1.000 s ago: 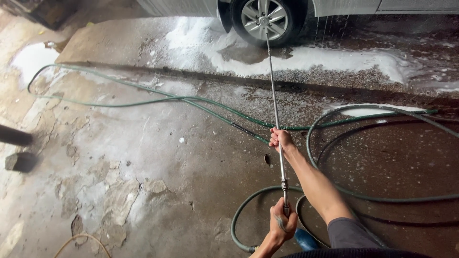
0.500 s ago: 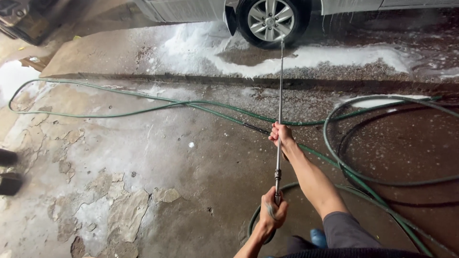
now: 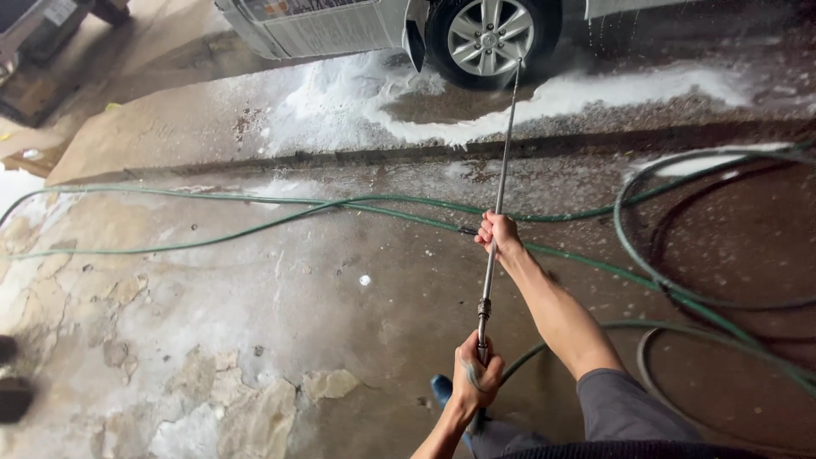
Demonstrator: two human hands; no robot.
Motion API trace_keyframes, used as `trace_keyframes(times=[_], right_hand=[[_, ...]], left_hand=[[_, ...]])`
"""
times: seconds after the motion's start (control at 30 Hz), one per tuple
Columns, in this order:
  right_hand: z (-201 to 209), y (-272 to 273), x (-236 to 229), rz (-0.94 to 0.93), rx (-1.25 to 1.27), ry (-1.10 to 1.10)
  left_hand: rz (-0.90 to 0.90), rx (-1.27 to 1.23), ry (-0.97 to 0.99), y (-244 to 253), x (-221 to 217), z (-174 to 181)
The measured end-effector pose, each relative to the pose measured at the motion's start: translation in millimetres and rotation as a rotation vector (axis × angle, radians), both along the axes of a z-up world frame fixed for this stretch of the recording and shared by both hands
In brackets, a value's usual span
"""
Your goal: Applying cleaning foam to the exterior of a van using a pressure washer foam lance
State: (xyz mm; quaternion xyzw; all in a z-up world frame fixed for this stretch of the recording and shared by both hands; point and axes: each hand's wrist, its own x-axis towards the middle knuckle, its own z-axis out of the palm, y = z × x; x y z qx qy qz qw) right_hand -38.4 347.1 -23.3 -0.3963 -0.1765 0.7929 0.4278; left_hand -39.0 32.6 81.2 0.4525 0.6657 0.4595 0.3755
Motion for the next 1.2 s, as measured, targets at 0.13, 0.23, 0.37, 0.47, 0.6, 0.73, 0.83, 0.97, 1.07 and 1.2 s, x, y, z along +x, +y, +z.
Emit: trace_keyframes(times=[0.13,0.23,0.37,0.47,0.6,0.73,0.83,0.97,1.07,1.2], right_hand=[[4.9,5.1,-84.0,-0.074,-0.004,0.107],[9.5,7.0,-130.6,-0.082,-0.038,0.078],[16.1,12.0,-184.8,-0.075,-0.024,-0.002],[21.5,15.7,-224.1,-0.138,-0.024,-0.024],[27.2,25.1,-283.2,-0.183,-0.024,-0.036],[27.1,24.3,-354.5,-0.266,-0.007,-0.007],[40.2,13.1,-417.2,-0.33,-0.015,0.0],[55.5,6.8,-487.0,-0.397,-0.012,0.017],[78.3,2.1,-527.9,-0.406,-0.028,0.011],[76.8,6.8,-579.8,-0.446,-0.023,0.028]], left_hand=[[-0.067,0.05,0.044,11.6,-96.6,-3.3],[-0.083,-0.026,0.019,19.2,-152.9,-4.1],[-0.085,-0.103,-0.072,25.7,-219.9,-17.9],[-0.101,-0.072,-0.112,33.2,-267.4,-27.4],[-0.155,-0.072,-0.15,45.6,-342.6,-27.6],[-0.265,-0.056,-0.151,47.3,-435.8,-16.3],[-0.339,-0.074,-0.147,42.8,-516.6,5.6],[-0.416,-0.057,-0.131,42.8,-604.3,26.3],[-0.47,-0.038,-0.118,48.2,-657.1,44.0],[-0.54,-0.055,-0.058,59.4,-721.7,52.6]])
